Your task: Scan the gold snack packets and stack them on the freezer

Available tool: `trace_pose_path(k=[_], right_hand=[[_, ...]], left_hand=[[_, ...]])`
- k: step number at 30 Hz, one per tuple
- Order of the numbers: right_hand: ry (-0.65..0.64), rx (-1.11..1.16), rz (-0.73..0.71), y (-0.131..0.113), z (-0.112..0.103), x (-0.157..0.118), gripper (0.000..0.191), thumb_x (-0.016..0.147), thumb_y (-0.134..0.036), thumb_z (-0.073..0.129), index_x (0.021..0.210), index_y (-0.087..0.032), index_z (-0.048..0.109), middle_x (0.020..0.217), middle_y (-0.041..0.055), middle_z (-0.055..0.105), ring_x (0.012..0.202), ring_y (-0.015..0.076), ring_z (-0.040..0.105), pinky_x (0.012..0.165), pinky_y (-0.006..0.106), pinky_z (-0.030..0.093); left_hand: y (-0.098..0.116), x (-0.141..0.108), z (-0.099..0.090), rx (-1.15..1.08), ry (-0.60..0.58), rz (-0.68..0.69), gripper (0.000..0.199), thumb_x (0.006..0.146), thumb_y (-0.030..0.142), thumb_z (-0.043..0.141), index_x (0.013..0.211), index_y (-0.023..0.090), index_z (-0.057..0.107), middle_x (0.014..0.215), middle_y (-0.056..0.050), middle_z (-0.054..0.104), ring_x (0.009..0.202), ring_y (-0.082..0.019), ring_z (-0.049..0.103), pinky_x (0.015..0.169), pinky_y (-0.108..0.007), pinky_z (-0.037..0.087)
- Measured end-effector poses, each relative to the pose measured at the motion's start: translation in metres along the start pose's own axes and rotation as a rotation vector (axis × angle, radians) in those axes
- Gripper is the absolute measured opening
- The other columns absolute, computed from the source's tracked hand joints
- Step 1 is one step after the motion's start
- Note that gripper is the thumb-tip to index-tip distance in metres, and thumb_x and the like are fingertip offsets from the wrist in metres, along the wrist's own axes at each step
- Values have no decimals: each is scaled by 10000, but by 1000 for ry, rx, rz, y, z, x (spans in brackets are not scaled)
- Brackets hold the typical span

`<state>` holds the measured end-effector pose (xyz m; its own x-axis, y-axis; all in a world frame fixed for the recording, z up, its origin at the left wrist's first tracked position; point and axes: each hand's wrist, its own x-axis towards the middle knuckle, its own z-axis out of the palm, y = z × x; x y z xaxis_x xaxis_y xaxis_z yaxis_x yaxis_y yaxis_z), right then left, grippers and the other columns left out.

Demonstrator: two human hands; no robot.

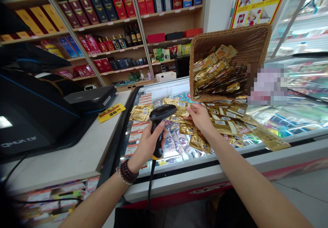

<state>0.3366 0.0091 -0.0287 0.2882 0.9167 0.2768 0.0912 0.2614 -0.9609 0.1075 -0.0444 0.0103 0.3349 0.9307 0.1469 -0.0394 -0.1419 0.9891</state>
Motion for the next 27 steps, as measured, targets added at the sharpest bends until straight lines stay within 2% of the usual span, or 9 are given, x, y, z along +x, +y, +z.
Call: trace_pose_path(k=[6, 10, 15, 23, 27], right_hand=[[-6, -26, -4, 1, 1, 2, 525, 689, -661, 834, 1006, -249, 767, 764, 10, 690, 818, 252, 696, 808, 483, 693], [3, -19, 2, 1, 1, 0, 512, 703, -661, 823, 995, -242, 779, 793, 18, 721, 828, 256, 714, 835, 487, 692], [11, -6, -5, 2, 1, 1, 480, 700, -646, 831, 946, -239, 767, 736, 0, 695, 782, 240, 706, 822, 488, 698], [26, 23, 4, 1, 1, -1, 453, 711, -611, 847, 962, -247, 753, 882, 32, 775, 894, 291, 777, 825, 480, 703], [-31, 77, 38, -9, 16, 8, 427, 719, -563, 881, 977, -249, 749, 862, 16, 791, 852, 269, 787, 836, 485, 712]], left_hand=[[2, -2, 2, -9, -32, -25, 506, 883, 704, 667, 798, 228, 518, 609, 57, 540, 426, -85, 491, 423, -223, 396], [3, -2, 3, -30, -40, -33, 504, 879, 701, 671, 804, 226, 517, 618, 60, 537, 424, -83, 493, 418, -222, 400], [3, -3, 2, -57, -46, -36, 502, 873, 693, 685, 816, 224, 517, 643, 58, 549, 427, -80, 498, 414, -219, 403], [6, -7, -1, -96, 0, -8, 532, 845, 720, 715, 859, 227, 515, 651, 60, 569, 422, -78, 492, 412, -221, 406], [15, -14, -5, -185, 42, 34, 530, 837, 710, 738, 883, 225, 529, 669, 56, 586, 430, -77, 500, 416, -219, 406]])
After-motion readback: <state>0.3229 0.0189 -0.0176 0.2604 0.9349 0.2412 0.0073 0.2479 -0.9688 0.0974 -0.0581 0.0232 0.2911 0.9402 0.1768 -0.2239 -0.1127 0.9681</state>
